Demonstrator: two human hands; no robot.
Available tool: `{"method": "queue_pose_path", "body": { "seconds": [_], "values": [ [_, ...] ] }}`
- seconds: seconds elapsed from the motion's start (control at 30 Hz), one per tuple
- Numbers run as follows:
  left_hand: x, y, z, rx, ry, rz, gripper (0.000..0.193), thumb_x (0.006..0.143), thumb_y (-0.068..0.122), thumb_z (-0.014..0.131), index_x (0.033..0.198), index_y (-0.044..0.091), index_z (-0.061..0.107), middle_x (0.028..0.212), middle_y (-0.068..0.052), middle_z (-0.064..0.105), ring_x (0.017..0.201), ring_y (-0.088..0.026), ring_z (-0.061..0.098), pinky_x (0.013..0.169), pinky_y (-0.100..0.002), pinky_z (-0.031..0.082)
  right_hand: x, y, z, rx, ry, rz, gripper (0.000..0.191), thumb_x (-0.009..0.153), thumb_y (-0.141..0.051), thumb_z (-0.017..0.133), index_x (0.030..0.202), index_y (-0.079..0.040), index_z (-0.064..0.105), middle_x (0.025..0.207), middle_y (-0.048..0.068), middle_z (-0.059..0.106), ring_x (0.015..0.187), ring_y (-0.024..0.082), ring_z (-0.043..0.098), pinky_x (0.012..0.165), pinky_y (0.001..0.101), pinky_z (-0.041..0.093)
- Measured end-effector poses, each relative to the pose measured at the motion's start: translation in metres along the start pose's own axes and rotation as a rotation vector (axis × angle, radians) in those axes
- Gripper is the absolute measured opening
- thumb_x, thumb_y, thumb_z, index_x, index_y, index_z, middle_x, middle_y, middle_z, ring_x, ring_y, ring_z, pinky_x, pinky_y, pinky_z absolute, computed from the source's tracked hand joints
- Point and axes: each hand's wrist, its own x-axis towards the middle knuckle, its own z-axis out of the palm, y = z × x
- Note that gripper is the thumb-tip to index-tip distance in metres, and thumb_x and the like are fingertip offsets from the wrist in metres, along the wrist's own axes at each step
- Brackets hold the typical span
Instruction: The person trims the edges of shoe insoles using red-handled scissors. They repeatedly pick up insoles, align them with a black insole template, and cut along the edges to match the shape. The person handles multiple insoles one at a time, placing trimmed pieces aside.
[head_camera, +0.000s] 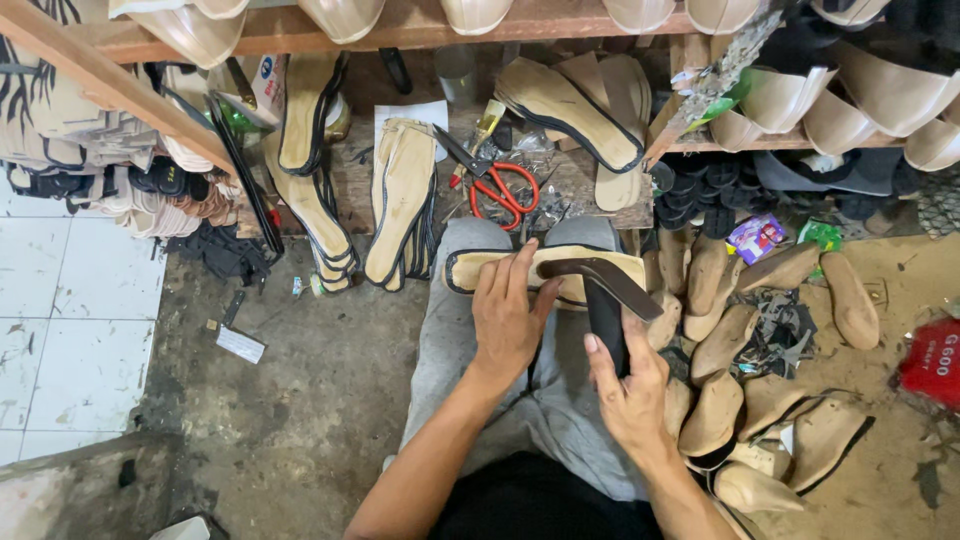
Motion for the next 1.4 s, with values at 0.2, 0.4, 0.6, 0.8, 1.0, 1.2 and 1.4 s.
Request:
{"method": "queue_pose_path", "body": {
  "seconds": [0.2,0.4,0.6,0.8,1.0,1.2,1.4],
  "values": [
    [0.001,-0.002,0.002,-0.009,-0.006,0.009,0.056,0.088,0.018,0.080,0.136,0.001,0.058,0.112,-0.014,0.067,0.102,-0.034,0.060,0.091,-0.044,0.049,-0.007,0.007,0.004,0.054,0.101,-0.262,0.053,0.101,-0.013,0.065,0.147,0.002,0.045,0.078,0.006,0.063,0.061,0.009,0.058,0.057,0.0254,0.050],
    [0.002,-0.001,0.003,-0.010,-0.011,0.002,0.057,0.087,0.019,0.081,0.136,0.001,0.058,0.110,-0.014,0.066,0.101,-0.034,0.060,0.089,-0.045,0.050,-0.006,0.010,0.003,0.086,0.092,-0.193,0.056,0.098,-0.011,0.064,0.148,0.004,0.045,0.070,0.006,0.062,0.056,0.011,0.058,0.053,0.0271,0.049],
    [0.003,0.000,0.003,-0.013,-0.004,0.010,0.055,0.088,0.019,0.080,0.136,0.001,0.059,0.111,-0.014,0.067,0.102,-0.034,0.060,0.090,-0.044,0.050,-0.004,0.006,0.002,0.032,0.082,-0.108,0.050,0.097,-0.012,0.066,0.142,0.003,0.051,0.067,0.007,0.061,0.055,0.012,0.058,0.051,0.0285,0.048],
    [0.002,-0.001,0.002,-0.013,-0.014,0.017,0.055,0.089,0.021,0.079,0.136,0.001,0.058,0.112,-0.014,0.066,0.102,-0.034,0.060,0.090,-0.044,0.049,-0.005,0.002,0.002,-0.052,0.128,-0.323,0.041,0.101,-0.014,0.066,0.137,0.002,0.054,0.084,0.010,0.065,0.069,0.014,0.061,0.062,0.0294,0.051],
    [0.002,0.001,0.002,0.069,-0.068,0.038,0.057,0.088,0.020,0.077,0.136,-0.002,0.058,0.116,-0.016,0.062,0.107,-0.034,0.057,0.094,-0.044,0.048,-0.002,0.009,-0.005,-0.147,0.053,-0.189,0.029,0.097,-0.015,0.071,0.118,0.004,0.065,0.075,0.010,0.065,0.060,0.016,0.059,0.059,0.0324,0.050],
    [0.013,0.000,-0.004,0.297,-0.428,0.107,0.045,0.092,0.025,0.075,0.125,-0.002,0.061,0.118,-0.016,0.058,0.112,-0.032,0.055,0.098,-0.042,0.046,-0.038,0.055,-0.029,-0.062,0.057,-0.159,0.037,0.091,-0.015,0.072,0.123,0.003,0.066,0.076,0.011,0.069,0.064,0.019,0.064,0.063,0.0324,0.052],
    [0.040,-0.020,-0.018,0.424,-0.442,0.497,0.063,0.067,0.044,0.075,0.114,0.004,0.059,0.131,-0.020,0.058,0.121,-0.035,0.055,0.104,-0.050,0.041,-0.047,0.107,-0.090,-0.021,-0.365,-0.417,0.023,0.099,-0.015,0.061,0.114,0.002,0.071,0.104,0.016,0.076,0.095,0.027,0.074,0.086,0.0376,0.055]
  ]
}}
